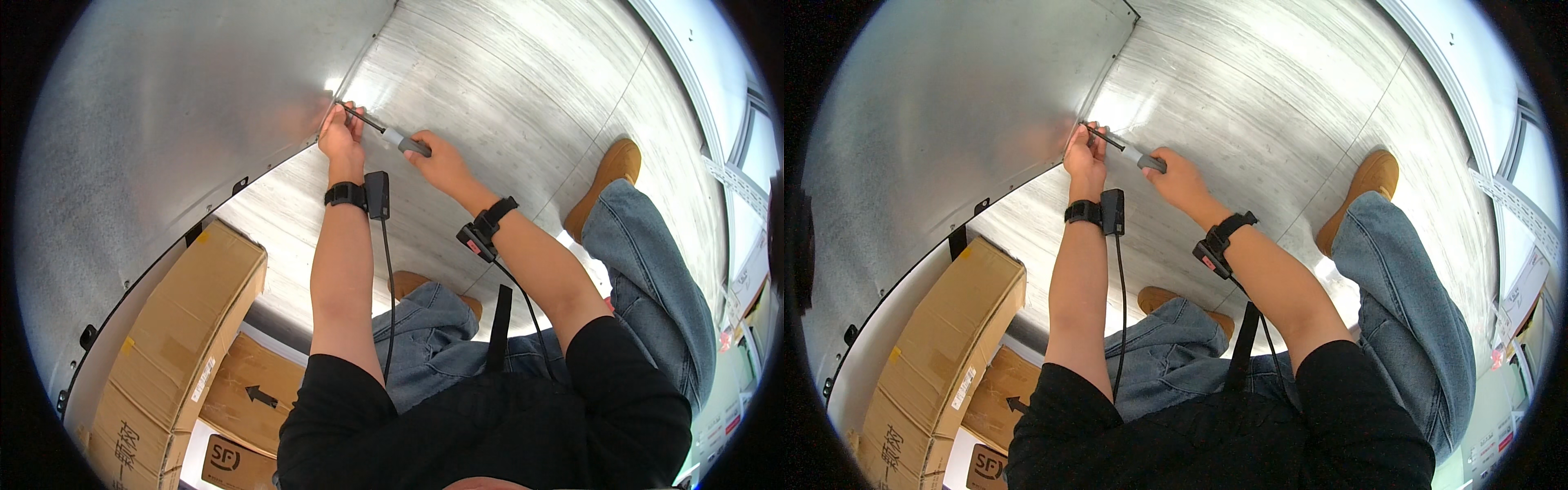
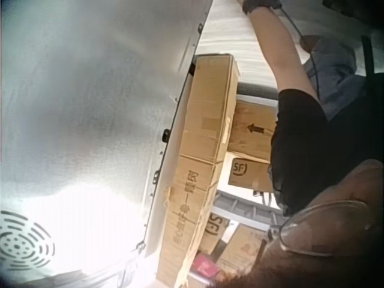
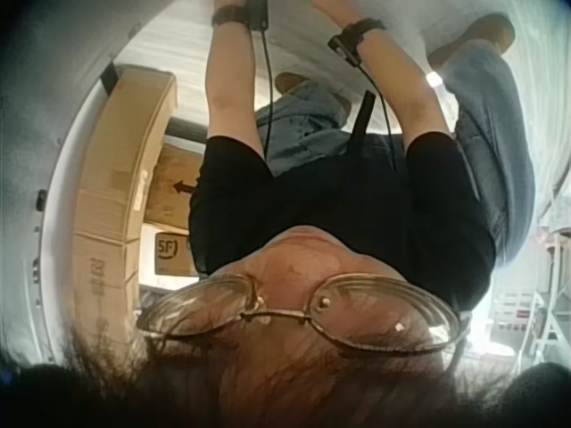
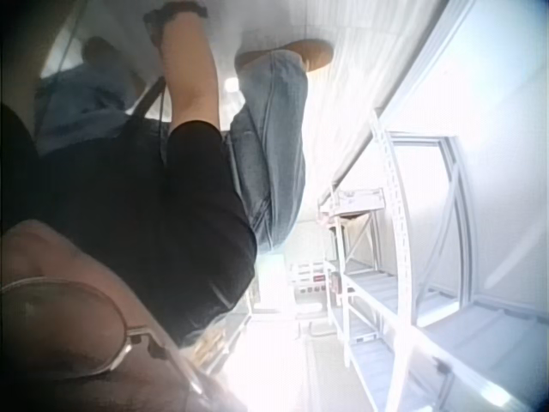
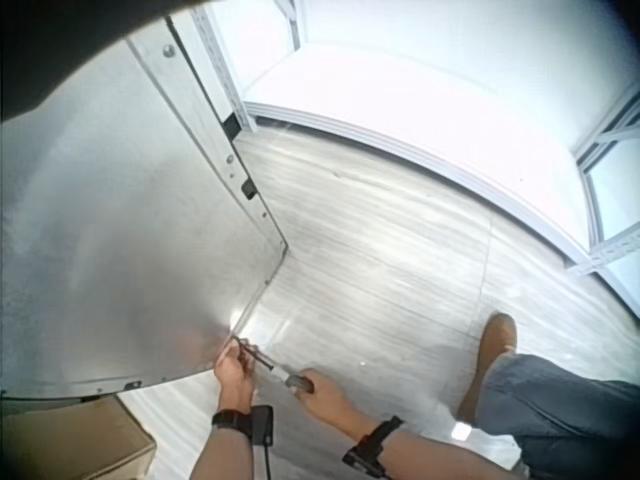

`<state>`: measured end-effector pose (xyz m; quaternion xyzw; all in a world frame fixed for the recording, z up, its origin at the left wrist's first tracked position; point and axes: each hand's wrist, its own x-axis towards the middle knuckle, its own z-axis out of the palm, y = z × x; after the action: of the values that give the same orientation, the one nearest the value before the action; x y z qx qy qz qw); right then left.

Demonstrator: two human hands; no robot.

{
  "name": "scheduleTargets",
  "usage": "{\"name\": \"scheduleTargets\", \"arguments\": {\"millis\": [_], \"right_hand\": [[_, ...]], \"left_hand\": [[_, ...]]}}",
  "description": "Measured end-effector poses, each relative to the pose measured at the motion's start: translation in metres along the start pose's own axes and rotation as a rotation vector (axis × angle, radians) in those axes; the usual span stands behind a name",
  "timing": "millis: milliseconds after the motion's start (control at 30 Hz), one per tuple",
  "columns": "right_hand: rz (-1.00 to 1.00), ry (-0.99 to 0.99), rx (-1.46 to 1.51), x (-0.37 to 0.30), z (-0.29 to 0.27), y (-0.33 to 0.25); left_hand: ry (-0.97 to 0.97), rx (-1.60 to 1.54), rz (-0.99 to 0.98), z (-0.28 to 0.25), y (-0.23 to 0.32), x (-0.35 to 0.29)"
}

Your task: The person uses a screwdriver to fasten screws into a white metal panel, then wipes the surface of a black electronic device with a blue cloth.

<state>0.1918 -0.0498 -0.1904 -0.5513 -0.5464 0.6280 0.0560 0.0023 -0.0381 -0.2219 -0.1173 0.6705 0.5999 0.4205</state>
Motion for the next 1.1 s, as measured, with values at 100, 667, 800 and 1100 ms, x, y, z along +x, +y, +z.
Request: {"name": "scheduleTargets", "arguments": {"millis": [100, 667, 800, 1100], "right_hand": [[0.010, -0.011, 0.002, -0.001, -0.005, -0.001], [-0.103, 0.293, -0.003, 0.000, 0.013, 0.011], [-0.062, 0.198, 0.145, 0.006, 0.010, 0.025], [0.109, 0.154, 0.353, 0.008, 0.016, 0.025]], "left_hand": [[0.006, -0.010, -0.005, 0.003, -0.001, -0.002], [-0.016, -0.013, -0.030, 0.000, -0.006, 0.012], [0.005, -0.009, -0.028, 0.004, -0.008, 0.009], [-0.022, 0.055, -0.054, 0.008, 0.000, -0.004]]}}
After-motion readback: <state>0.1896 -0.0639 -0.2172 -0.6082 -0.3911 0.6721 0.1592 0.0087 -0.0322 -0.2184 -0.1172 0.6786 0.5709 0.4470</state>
